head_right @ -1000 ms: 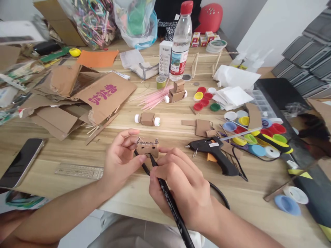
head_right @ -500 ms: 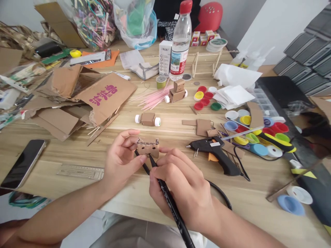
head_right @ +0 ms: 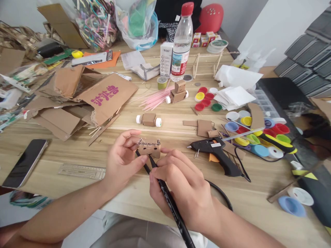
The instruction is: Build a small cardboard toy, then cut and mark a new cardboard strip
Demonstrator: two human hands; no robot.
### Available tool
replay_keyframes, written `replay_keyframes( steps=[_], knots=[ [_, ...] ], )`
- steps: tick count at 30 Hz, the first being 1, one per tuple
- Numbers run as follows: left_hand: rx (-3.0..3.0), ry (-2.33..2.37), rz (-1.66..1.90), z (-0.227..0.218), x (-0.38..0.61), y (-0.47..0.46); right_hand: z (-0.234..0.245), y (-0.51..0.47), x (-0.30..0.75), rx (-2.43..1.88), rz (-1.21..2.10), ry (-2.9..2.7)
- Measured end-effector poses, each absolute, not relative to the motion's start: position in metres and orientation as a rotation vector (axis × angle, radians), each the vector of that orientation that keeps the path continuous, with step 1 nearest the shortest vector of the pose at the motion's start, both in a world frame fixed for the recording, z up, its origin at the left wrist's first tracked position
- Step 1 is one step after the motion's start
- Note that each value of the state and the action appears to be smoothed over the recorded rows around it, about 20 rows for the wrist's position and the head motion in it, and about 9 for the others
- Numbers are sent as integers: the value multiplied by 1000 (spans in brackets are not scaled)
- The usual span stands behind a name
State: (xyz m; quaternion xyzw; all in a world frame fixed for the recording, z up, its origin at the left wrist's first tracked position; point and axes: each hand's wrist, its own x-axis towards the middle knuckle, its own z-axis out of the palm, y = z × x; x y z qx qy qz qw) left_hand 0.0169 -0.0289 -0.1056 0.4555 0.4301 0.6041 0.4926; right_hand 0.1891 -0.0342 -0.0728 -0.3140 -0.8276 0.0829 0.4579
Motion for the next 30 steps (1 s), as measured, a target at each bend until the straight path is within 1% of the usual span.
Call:
replay_keyframes(
  steps=[5,14,16,19,22,26,30],
  knots=[
    [1099,1047,1480,-107,17,-29,-72,-34,188,-786,188,-2051],
    [1049,1049,1483,-108,10,-20,-66,-21,206,-722,256,-2028],
    [1017,1058,1482,-107,4,-12,-69,-14,212,-826,171,-1967],
    [985,1066,1489,-104,-7,1,-75,1,217,-879,-55,-1907],
    [1010,1094,1536,-104,-18,14,-78,18,225,-928,-107,-2077],
    [1062,1142,1577,-108,-30,29,-85,39,243,-1022,45,-2402],
    [1073,1159,1618,-113,-38,40,-95,51,250,-1037,64,-2668]
  ],
)
